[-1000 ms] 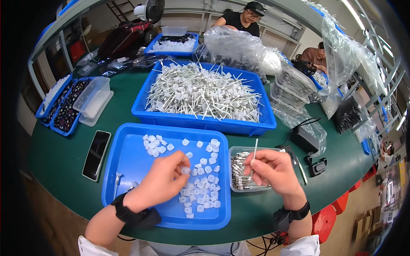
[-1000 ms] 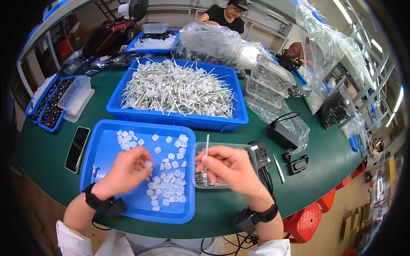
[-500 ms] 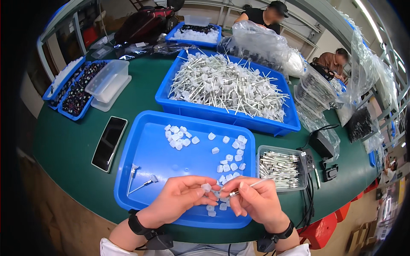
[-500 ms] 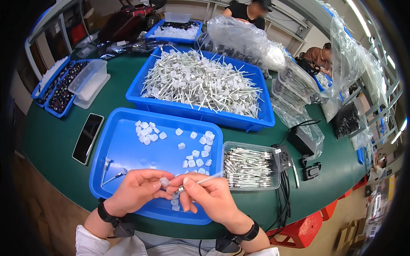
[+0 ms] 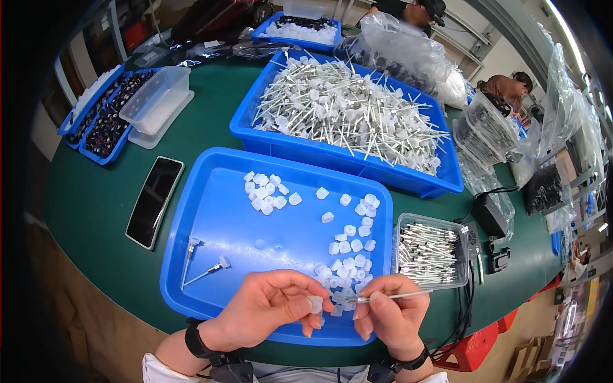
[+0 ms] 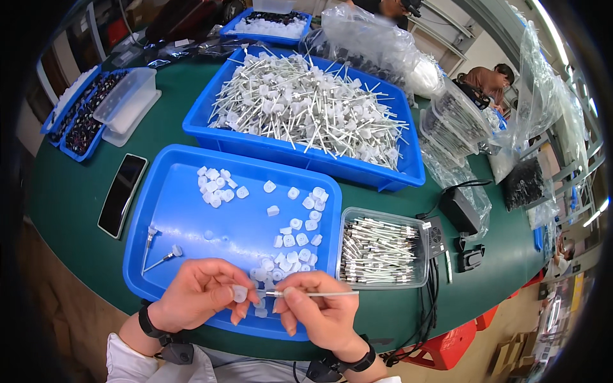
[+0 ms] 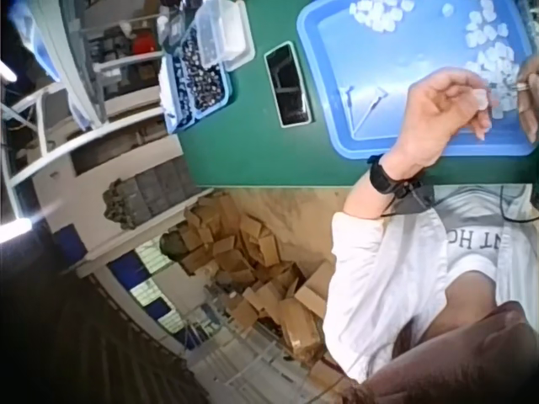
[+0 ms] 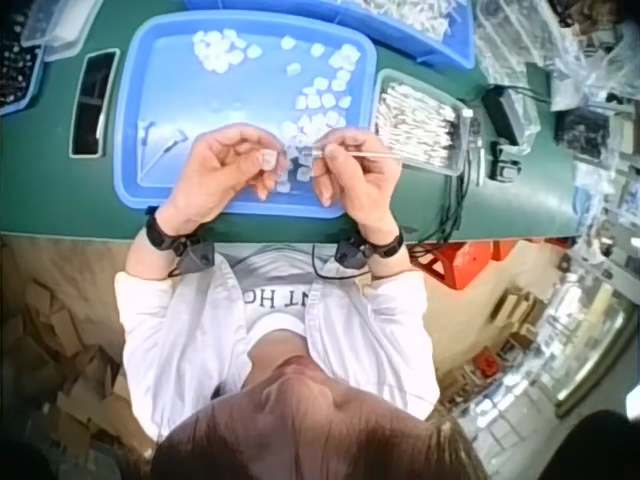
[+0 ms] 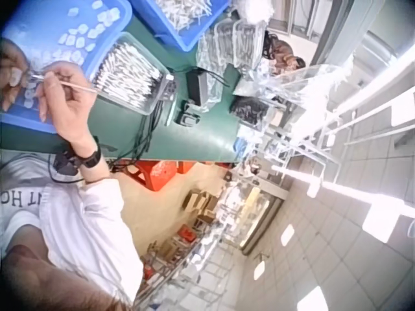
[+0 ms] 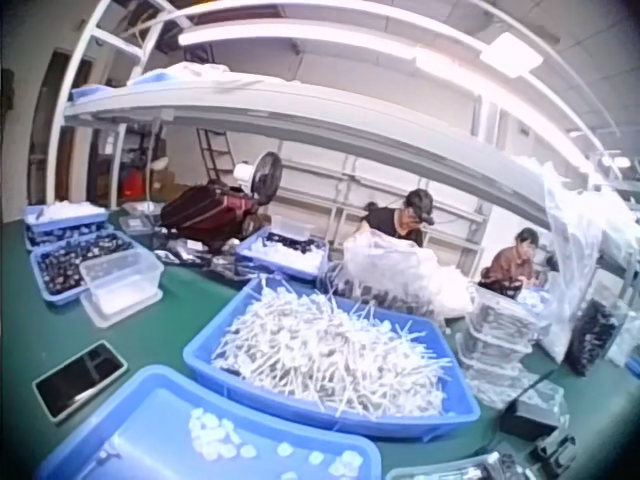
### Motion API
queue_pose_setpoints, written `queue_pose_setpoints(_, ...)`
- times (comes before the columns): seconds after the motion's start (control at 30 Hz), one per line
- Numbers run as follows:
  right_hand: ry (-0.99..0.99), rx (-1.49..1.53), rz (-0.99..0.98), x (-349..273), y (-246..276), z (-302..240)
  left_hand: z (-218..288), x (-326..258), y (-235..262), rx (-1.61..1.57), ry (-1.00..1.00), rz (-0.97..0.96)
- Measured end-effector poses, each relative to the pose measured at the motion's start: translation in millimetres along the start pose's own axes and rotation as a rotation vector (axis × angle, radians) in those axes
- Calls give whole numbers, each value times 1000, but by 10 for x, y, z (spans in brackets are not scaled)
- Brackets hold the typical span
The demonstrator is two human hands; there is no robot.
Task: Assembling small plastic components onto metal pins using a pick tool.
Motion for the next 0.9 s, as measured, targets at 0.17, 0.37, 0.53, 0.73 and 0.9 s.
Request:
queue_pose_setpoints(0.17, -17, -15, -91, -75, 11, 29, -21, -14, -5, -51, -8, -39)
queue_pose_setpoints(0.37, -2, -98, -134, -32, -61, -77, -78, -19, 41, -60, 13, -87)
queue_pose_setpoints(0.53, 5, -160, -37, -83, -65, -96, -44, -29, -5, -91, -7, -93)
queue_pose_setpoints(0.73, 223, -321, 47, -180, -8, -174, -47, -1, -40, -55, 20, -61)
queue_pose_setpoints(0.9, 284, -108, 21, -203, 2, -177, -59, -6, -108, -42, 59, -55)
Point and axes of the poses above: each hand's wrist, its own x-axis towards the middle knuckle, its own y-axis out of the back of the hand, z = x × y, the point moved 5 cm from there along x, towards the middle knuckle, and after that the axes turned 1 degree about -x, right-handed, at the moved point
